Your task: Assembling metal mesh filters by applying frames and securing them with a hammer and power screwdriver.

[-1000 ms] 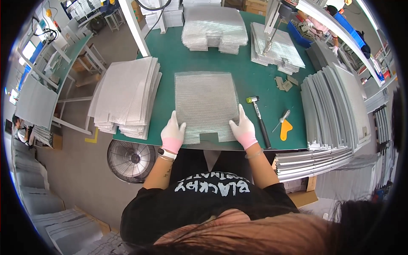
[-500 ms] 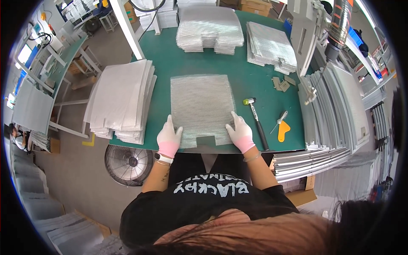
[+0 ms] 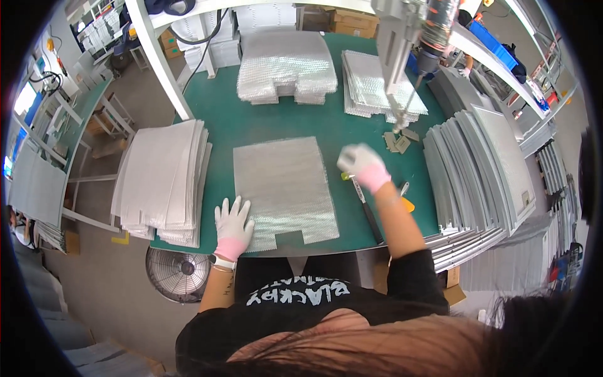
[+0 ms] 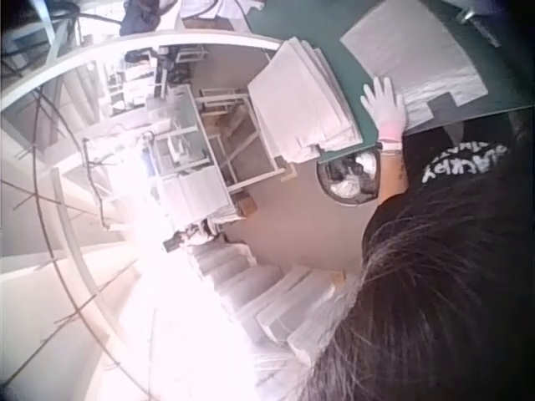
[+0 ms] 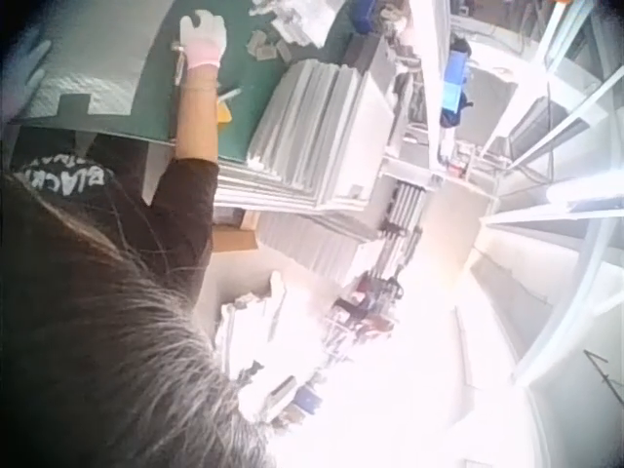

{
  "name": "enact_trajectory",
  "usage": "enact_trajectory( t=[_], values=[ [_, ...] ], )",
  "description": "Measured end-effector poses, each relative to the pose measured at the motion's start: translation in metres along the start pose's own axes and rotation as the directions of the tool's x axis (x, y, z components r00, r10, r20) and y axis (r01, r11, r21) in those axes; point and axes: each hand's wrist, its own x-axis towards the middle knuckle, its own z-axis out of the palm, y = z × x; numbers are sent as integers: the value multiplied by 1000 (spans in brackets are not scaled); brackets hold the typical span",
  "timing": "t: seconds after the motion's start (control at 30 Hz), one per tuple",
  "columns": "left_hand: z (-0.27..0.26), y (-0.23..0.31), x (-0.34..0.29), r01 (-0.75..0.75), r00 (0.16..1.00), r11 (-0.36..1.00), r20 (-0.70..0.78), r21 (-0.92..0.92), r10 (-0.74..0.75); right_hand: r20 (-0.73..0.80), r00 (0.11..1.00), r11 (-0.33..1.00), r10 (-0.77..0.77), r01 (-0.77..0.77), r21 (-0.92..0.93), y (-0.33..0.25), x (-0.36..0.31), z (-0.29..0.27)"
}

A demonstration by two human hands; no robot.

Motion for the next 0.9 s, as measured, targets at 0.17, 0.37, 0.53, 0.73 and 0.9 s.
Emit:
enact_trajectory(
  t=[0.17, 0.37, 0.53, 0.73, 0.9],
  values=[
    [-12, 9, 41, -49, 985, 998, 165, -34, 54, -581, 674, 707, 456, -671, -224, 114, 146, -44],
    [-39, 20, 16, 93, 989, 991, -108, -97, -103, -264, 758, 802, 596, -581, 143, 88, 170, -100],
    [-32, 25, 10, -6, 976, 968, -212, -252, -50, -548, 786, 958, 287, -225, 179, 136, 139, -83],
    [-31, 40, 21, -287, 950, 819, -261, -498, 174, -655, 701, 638, 283, 372, 674, 175, 96, -80],
    [-14, 74, 26, 10, 940, -31, -1, -999, 341, -725, 682, 757, 94, 424, 498, -31, -22, -24]
  ],
)
